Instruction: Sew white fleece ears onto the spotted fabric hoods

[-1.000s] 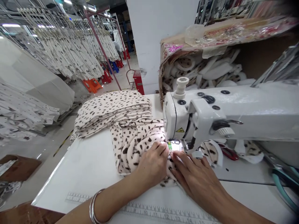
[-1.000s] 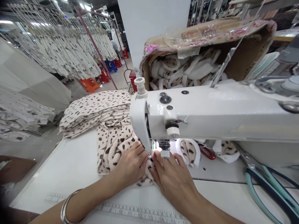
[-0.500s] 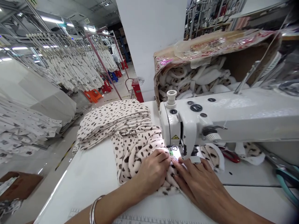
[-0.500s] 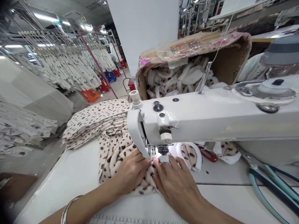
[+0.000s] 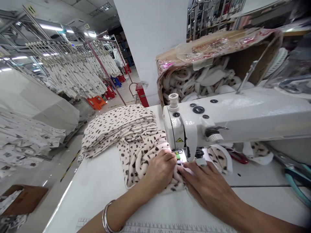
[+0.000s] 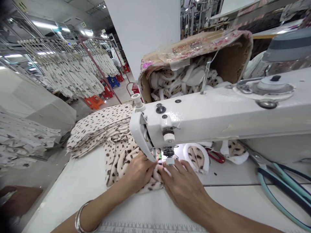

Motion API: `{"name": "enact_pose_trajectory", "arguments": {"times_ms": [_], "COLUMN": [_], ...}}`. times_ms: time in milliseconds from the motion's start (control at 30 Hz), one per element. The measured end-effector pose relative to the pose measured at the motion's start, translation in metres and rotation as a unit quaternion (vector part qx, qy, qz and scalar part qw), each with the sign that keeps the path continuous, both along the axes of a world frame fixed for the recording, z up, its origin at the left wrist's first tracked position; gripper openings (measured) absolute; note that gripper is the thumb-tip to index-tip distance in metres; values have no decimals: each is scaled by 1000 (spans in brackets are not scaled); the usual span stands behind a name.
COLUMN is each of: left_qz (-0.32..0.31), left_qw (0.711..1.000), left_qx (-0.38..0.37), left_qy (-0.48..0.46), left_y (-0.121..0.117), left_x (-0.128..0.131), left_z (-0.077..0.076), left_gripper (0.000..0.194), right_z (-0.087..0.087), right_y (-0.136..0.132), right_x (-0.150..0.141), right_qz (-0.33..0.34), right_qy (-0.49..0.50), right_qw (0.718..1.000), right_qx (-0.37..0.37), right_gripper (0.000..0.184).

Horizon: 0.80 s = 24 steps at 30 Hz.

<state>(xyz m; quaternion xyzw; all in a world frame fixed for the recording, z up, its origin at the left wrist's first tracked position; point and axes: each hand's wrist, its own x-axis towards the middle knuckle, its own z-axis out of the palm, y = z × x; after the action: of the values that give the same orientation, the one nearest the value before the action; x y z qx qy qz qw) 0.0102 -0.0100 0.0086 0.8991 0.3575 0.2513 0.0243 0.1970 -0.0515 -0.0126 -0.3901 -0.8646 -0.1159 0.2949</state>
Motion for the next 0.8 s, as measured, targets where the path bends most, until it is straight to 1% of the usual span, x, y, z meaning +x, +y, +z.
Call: {"name": "enact_pose_trajectory", "arguments": {"times_ms": [100,167,300,467,567,667,800], "left_qz": [-5,-20,-48,-63,-60,-64,-57], "left_qw": [998,996,994,995,995,996,998], "left_qx": [-51,-70,-69,-61,-63,-48,-29], "left_qy": [-38,-56,-75,-48,-45,-48,-28], "left_y": [2,4,5,6,8,10,12], "left_x": [-4,-7,-12,-12,-12,-12,-11], "left_z": [2,3,3,1,0,1,3], "left_gripper": [20,18,18,22,22,22,19], "right_z": [1,1,-2,-6,-5,-1,3], "right_y": [-4,-6,-9,-10,-11,-10,-7], "right_x": [0,0,0,0,-2,-3,-1], "right_qz": [61,78,97,121,112,96,102], "right_qy": [36,45,49,49,56,59,41], "right_qw": [998,996,994,991,992,993,993], "right_qx": [-4,2,-4,-11,-25,-30,-34], "right_gripper": [32,30,28,29,28,29,27]}}
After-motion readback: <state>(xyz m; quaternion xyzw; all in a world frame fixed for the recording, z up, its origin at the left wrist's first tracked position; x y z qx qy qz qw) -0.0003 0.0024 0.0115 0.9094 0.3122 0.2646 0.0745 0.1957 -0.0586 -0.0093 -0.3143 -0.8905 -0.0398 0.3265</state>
